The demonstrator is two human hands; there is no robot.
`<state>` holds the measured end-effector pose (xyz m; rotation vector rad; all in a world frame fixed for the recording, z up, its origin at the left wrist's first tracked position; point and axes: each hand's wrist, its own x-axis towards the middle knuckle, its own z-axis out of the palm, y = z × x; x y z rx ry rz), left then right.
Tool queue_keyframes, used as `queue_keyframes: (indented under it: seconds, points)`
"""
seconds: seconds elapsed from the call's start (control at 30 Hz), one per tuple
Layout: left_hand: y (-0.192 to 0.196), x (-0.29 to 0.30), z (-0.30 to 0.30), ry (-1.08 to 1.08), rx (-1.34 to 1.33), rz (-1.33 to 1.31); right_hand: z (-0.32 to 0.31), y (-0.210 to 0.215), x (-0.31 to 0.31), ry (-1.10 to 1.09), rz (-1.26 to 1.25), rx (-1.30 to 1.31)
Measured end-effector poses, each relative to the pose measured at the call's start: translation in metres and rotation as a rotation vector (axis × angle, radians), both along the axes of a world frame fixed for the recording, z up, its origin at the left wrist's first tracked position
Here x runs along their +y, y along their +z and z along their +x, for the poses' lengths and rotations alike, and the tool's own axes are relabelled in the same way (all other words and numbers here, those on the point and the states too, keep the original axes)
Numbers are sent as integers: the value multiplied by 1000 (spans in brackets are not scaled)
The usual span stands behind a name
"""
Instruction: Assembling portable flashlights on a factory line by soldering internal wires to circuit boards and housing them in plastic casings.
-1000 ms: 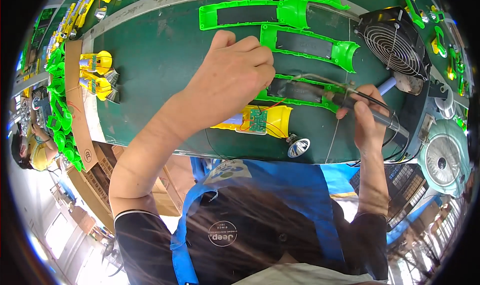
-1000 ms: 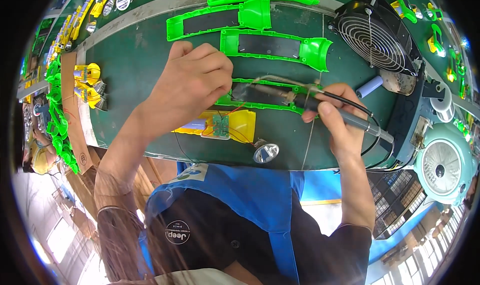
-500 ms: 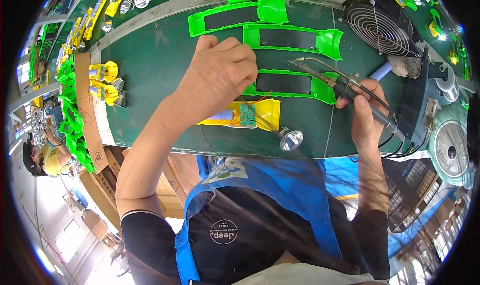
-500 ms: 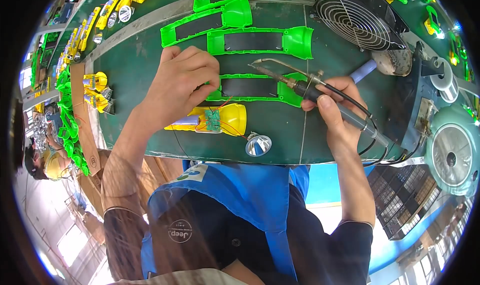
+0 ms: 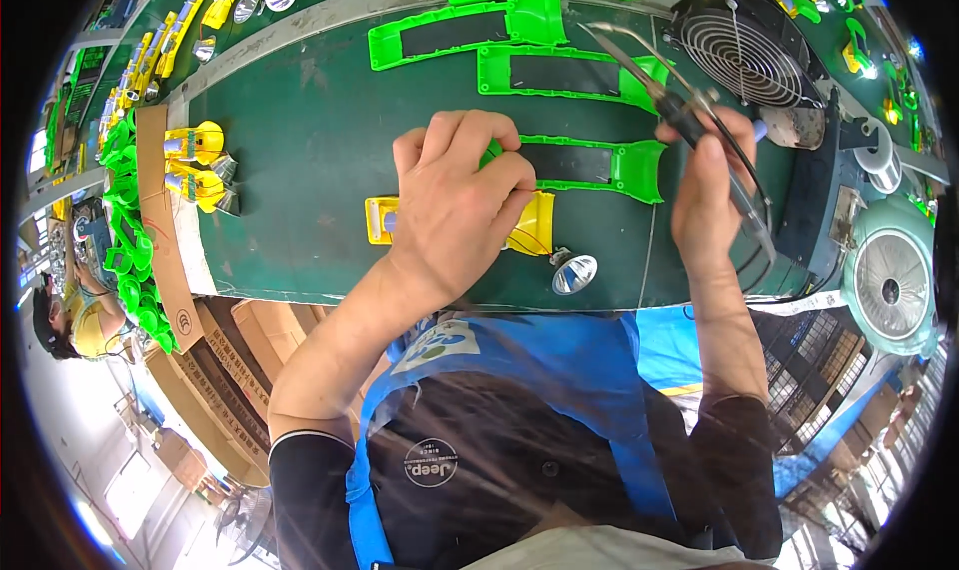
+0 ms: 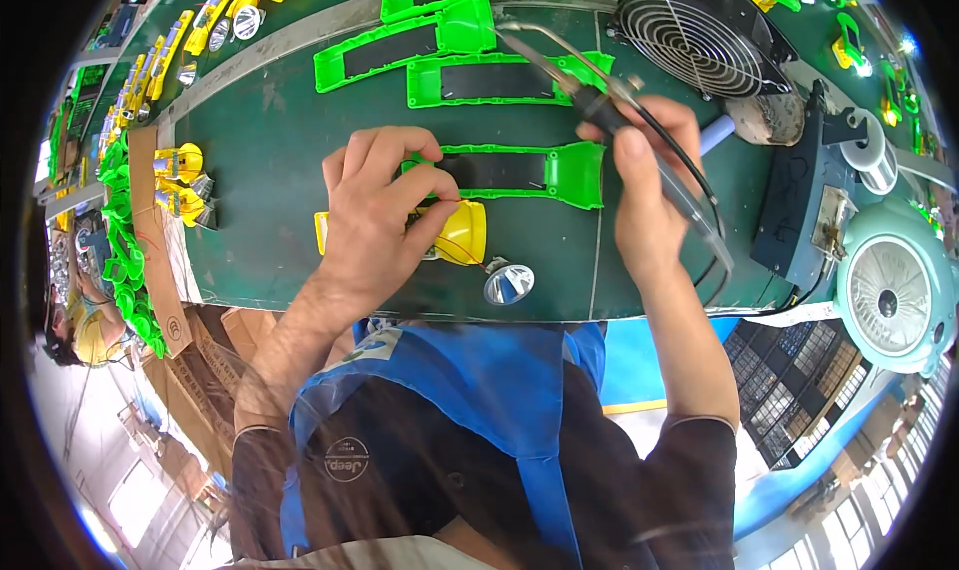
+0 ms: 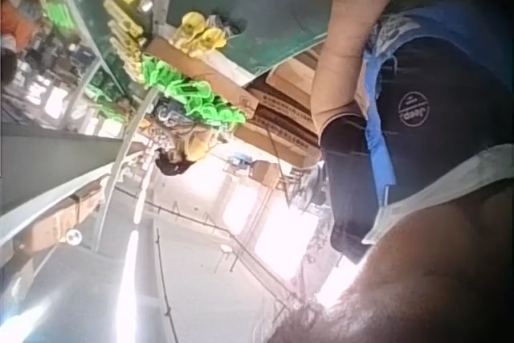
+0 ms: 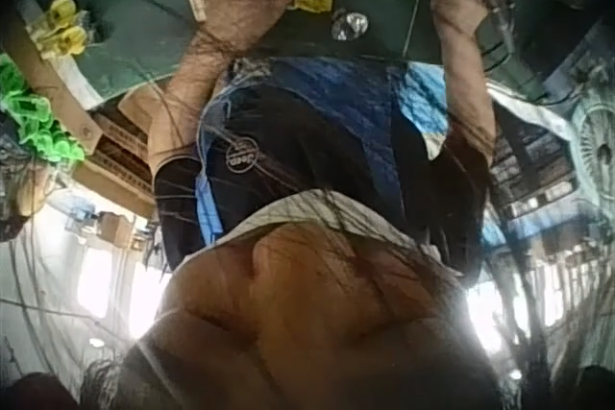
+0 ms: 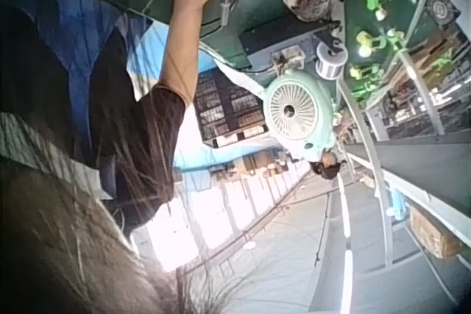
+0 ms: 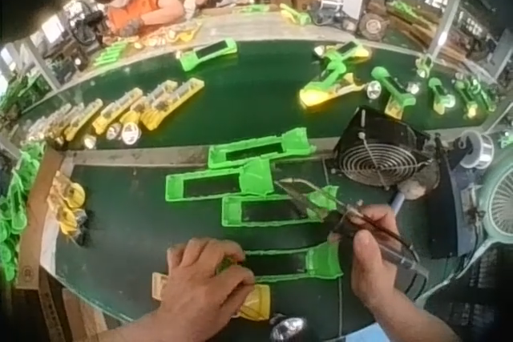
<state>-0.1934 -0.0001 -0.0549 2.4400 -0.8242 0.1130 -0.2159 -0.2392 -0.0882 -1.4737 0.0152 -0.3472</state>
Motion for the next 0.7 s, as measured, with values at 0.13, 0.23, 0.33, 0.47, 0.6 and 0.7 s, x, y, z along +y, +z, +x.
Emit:
queue_keyframes:
  seconds: [0.13, 0.23, 0.33, 0.47, 0.6, 0.7]
  points:
    - [0, -15, -13, -68, 8, -149, 2, -6, 25, -56, 85, 35]
    - [-1, -26, -15, -52, -25, -165, -11, -7, 39, -17, 124, 28]
    - [-1, -33, -14, 71, -73, -107, -24, -11, 39, -14, 239, 28]
    - [-9, -36, -13, 33, -188, 48, -33, -9, -4, 64, 238, 100]
    - [-1, -42, -10, 53, -79, 136, -24, 2, -50, 165, 288, 247]
    - [-2, -41, -8, 40, -57, 158, -17, 7, -65, 251, 310, 345]
